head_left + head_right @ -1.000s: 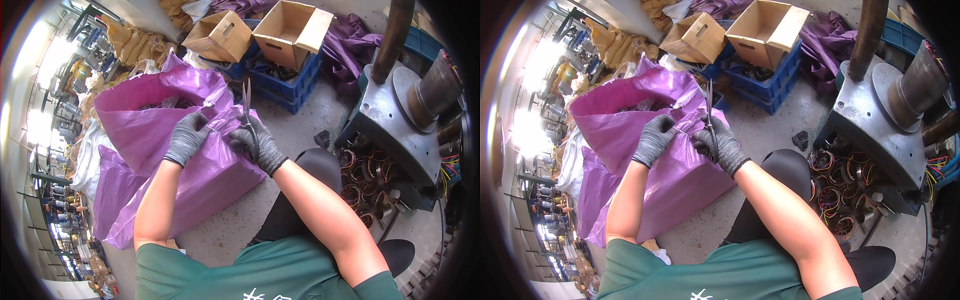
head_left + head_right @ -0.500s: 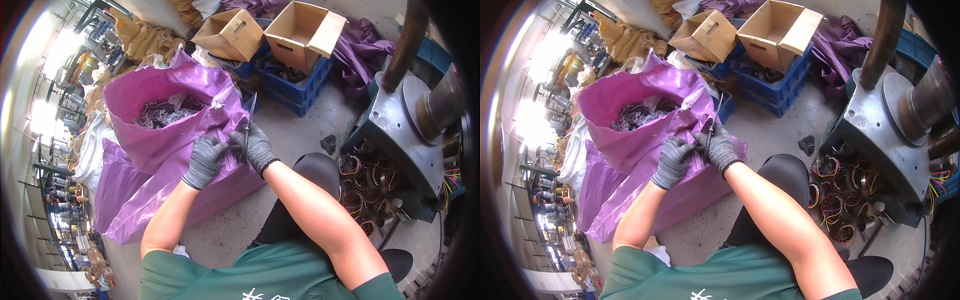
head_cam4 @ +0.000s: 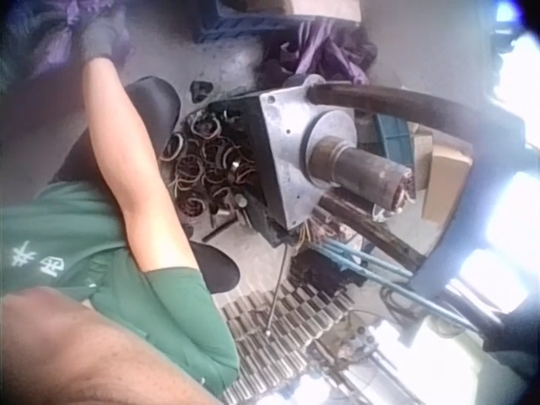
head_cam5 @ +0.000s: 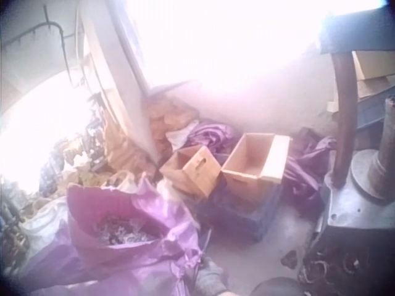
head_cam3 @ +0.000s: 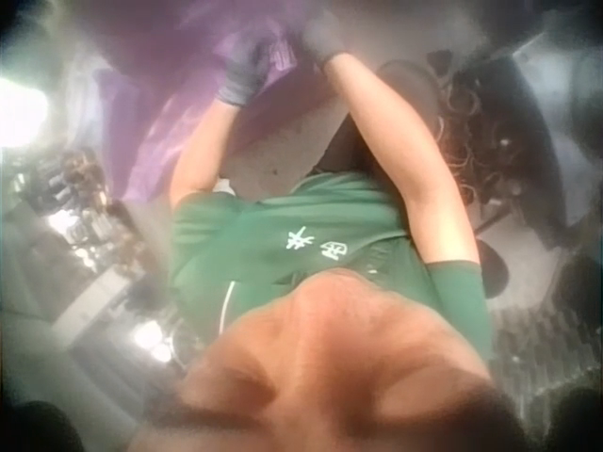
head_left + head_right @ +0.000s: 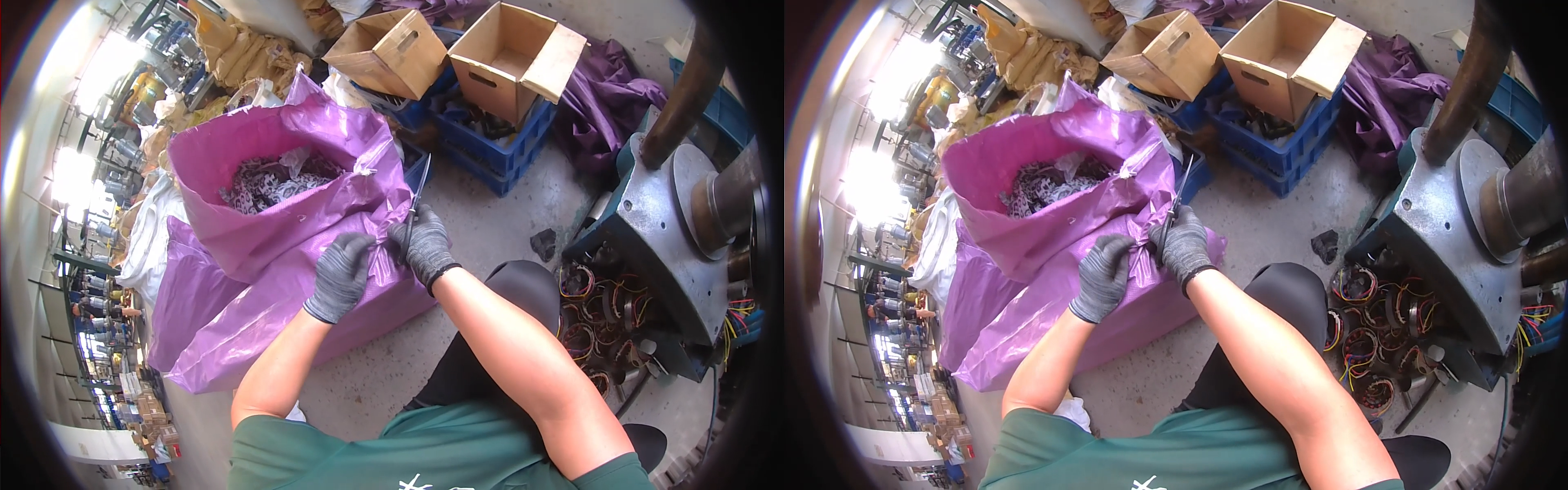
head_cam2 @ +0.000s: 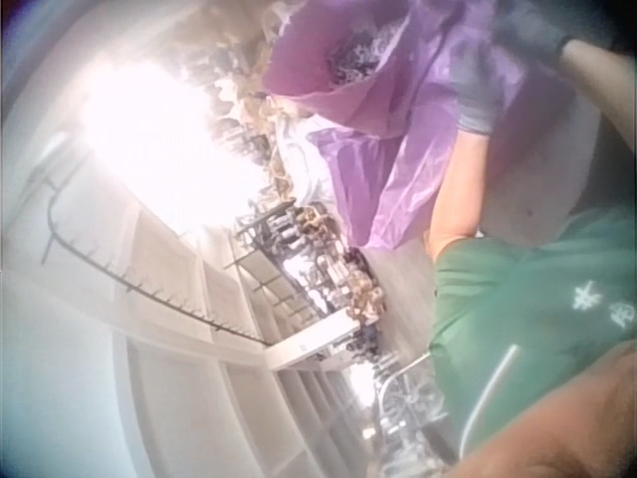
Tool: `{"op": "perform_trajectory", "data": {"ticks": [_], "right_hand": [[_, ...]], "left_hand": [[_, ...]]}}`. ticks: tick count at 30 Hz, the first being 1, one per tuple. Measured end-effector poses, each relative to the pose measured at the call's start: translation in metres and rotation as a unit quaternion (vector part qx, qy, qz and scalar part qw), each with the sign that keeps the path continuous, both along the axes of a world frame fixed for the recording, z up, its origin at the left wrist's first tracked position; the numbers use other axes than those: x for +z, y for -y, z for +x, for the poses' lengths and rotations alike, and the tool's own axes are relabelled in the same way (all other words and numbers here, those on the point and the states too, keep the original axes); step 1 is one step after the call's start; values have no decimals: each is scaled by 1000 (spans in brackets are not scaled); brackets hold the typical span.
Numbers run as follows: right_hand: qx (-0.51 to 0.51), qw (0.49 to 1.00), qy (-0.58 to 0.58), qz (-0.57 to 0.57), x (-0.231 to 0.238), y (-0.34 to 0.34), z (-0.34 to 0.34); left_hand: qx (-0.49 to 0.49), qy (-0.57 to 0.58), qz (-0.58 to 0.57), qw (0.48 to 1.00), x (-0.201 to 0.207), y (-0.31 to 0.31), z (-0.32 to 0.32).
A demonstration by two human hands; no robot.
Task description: The person uses shears to cut a purple plastic bag and removes metal stator components. The person then wipes the metal components with a cloth, places them one by one into a vertical press machine, and operates the press handle to secure the internal wiring and core.
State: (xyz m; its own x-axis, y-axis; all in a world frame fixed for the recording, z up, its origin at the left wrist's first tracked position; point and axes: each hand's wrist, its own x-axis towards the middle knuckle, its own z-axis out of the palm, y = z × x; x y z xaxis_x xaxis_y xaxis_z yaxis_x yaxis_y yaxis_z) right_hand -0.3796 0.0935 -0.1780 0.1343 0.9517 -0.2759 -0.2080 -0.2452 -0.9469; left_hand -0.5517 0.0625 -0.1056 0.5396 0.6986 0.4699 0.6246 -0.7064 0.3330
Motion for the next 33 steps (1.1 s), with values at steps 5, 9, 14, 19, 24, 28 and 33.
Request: {"op": "perform_trajectory", "data": {"ticks": [5,9,14,19,24,28,33], "right_hand": [[-11,995,-78,-68,12,11,1],[-35,986,-143,-81,20,13,3],[-40,977,-191,-89,18,15,4],[-32,975,-198,-96,18,14,3],[-30,976,-196,-95,25,19,6],[-25,980,-175,-94,29,23,10],[-39,976,-204,-65,33,27,9]], "left_hand": [[31,-29,-17,999,9,-15,8],[22,-90,-73,993,24,-19,10],[16,-85,-84,993,32,-18,24],[21,-97,-20,995,17,-17,26],[39,-104,17,994,11,-16,26],[57,-9,33,998,9,-19,21],[91,128,-69,985,11,-23,-1]]}}
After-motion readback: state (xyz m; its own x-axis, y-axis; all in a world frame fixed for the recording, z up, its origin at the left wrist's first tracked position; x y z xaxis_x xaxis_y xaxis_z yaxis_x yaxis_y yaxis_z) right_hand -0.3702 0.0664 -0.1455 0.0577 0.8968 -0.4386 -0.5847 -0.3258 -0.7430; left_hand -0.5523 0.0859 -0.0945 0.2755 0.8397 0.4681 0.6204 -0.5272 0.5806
